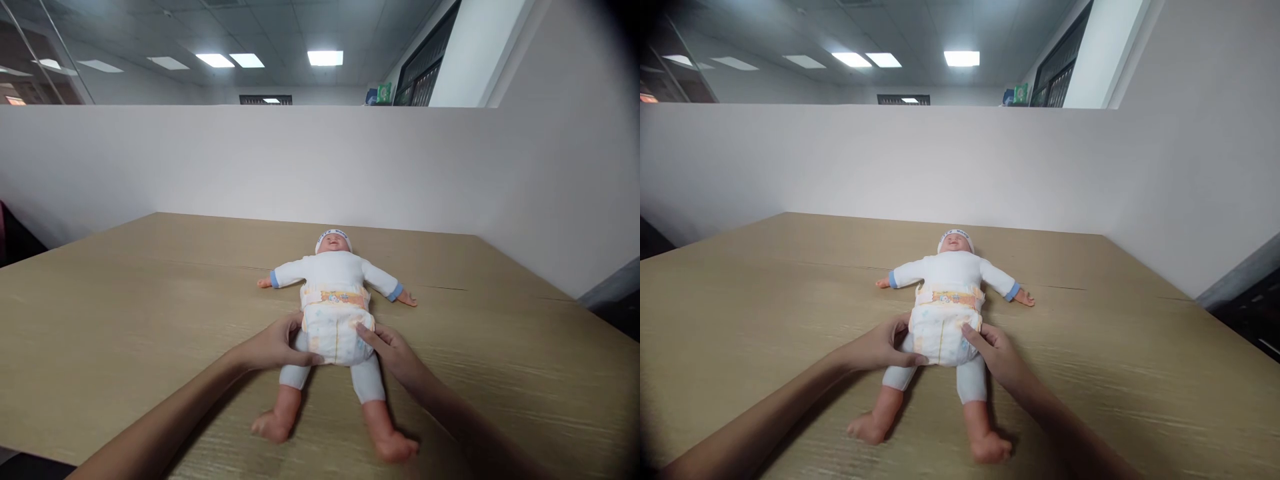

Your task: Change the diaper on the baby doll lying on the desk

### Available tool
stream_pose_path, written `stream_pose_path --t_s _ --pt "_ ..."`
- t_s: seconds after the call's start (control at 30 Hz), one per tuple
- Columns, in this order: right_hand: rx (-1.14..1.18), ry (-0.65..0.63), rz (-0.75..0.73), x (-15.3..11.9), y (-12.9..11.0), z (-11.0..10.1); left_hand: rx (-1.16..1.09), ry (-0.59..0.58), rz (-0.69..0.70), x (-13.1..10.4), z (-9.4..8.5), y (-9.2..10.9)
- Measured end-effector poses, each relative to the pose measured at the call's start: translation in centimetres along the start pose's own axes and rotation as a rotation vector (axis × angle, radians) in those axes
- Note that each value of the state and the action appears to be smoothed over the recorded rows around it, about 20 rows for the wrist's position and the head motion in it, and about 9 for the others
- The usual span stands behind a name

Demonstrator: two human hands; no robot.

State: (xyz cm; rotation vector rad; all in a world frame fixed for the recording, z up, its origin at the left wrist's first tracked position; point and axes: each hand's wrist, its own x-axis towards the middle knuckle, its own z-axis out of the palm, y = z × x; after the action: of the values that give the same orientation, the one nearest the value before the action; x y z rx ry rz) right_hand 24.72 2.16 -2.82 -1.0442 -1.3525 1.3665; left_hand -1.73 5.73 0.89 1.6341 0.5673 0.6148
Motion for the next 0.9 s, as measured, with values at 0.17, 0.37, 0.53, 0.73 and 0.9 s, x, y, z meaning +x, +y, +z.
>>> stream_pose_path --t_s 0.17,0.37,0.53,0.73,0.9 --pt "0.013 -0.027 -0.010 -0.1 -0.3 0.1 -0.117 0.090 -0.083 0.1 0.1 -0.2" --pt "0.052 0.000 0.006 -0.1 -0.8 0.7 -0.178 0.154 -0.105 0.5 0.7 -0.8" --pt "0.107 0.035 0.028 0.0 -1.0 1.3 -0.260 0.195 -0.118 0.7 0.8 -1.1" --pt "0.075 0.044 0.000 -0.3 -0.6 0.9 -0.281 0.296 -0.152 0.9 1.5 -0.3" --pt "0.102 0.005 0.004 -0.4 -0.7 0.6 -0.298 0.362 -0.158 1.0 1.6 -0.7"
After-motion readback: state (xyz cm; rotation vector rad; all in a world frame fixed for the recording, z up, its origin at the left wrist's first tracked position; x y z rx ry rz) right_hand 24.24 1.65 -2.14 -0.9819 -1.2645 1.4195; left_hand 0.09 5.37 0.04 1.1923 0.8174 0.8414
